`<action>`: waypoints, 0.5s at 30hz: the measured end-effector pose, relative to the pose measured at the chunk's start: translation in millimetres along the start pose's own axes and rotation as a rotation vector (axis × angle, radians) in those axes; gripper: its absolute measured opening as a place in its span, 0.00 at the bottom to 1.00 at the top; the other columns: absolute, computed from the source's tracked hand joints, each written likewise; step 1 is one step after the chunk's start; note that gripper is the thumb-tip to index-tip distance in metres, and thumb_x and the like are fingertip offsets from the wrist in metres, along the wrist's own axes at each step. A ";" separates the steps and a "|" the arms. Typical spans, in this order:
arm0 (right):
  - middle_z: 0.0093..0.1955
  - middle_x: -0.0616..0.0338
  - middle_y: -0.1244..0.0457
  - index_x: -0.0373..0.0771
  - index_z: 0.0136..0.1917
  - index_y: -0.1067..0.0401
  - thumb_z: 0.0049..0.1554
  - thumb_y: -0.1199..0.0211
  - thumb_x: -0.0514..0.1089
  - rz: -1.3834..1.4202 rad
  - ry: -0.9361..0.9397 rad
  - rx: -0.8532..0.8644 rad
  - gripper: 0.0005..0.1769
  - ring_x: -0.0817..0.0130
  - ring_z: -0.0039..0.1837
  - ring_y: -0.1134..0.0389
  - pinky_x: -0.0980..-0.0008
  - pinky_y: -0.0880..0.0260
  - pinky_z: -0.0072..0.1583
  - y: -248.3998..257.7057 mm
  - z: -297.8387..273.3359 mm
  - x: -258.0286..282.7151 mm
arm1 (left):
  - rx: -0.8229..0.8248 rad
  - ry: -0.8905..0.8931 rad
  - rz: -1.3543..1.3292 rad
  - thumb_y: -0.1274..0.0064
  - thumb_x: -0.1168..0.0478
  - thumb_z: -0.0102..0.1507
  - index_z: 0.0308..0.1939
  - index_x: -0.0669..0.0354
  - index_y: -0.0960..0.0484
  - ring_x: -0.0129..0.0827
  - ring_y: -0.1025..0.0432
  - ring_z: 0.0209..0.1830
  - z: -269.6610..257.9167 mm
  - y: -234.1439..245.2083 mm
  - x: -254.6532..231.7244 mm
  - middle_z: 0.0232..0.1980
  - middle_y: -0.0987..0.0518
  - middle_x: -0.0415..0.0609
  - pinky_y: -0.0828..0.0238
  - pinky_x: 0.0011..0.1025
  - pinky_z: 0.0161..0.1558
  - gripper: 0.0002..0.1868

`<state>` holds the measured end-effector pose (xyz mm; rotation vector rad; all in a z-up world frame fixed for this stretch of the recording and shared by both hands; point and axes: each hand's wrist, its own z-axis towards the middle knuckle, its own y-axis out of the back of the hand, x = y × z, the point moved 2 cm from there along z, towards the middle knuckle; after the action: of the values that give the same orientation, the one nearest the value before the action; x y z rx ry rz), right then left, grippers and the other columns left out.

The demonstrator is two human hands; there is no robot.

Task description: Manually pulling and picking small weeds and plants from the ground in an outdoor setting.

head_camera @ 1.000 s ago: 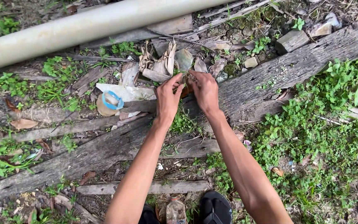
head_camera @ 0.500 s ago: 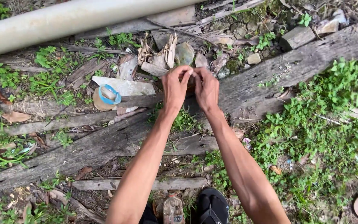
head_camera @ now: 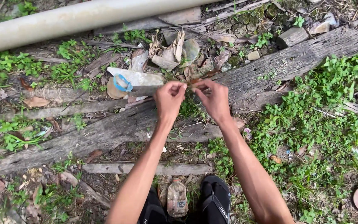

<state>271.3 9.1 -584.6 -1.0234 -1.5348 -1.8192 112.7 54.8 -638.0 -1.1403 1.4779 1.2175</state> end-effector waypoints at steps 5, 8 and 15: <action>0.47 0.53 0.27 0.38 0.50 0.20 0.54 0.31 0.35 -0.050 0.066 0.076 0.09 0.64 0.44 0.24 0.67 0.22 0.48 -41.3 -23.6 -24.7 | -0.021 0.234 0.083 0.38 0.63 0.64 0.38 0.65 0.13 0.24 0.27 0.20 -46.0 27.7 8.2 0.28 0.16 0.49 0.34 0.22 0.21 0.07; 0.47 0.51 0.28 0.37 0.51 0.20 0.52 0.31 0.33 -0.119 0.115 0.120 0.11 0.59 0.46 0.25 0.64 0.24 0.51 -55.7 -33.5 -26.0 | -0.020 0.094 0.185 0.38 0.64 0.64 0.40 0.66 0.14 0.27 0.26 0.24 -58.7 37.8 1.1 0.33 0.17 0.50 0.31 0.25 0.24 0.06; 0.51 0.49 0.32 0.37 0.52 0.20 0.52 0.30 0.35 -0.164 0.210 0.105 0.13 0.55 0.51 0.28 0.61 0.25 0.54 -56.9 -39.8 -19.4 | -0.015 -0.499 0.658 0.38 0.66 0.60 0.45 0.61 0.13 0.41 0.26 0.53 -48.7 39.0 21.0 0.56 0.19 0.51 0.24 0.36 0.52 0.10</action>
<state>228.6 -19.6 -635.1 -0.6521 -1.6037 -1.8669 66.9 8.0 -645.2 -0.2913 1.4800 1.7953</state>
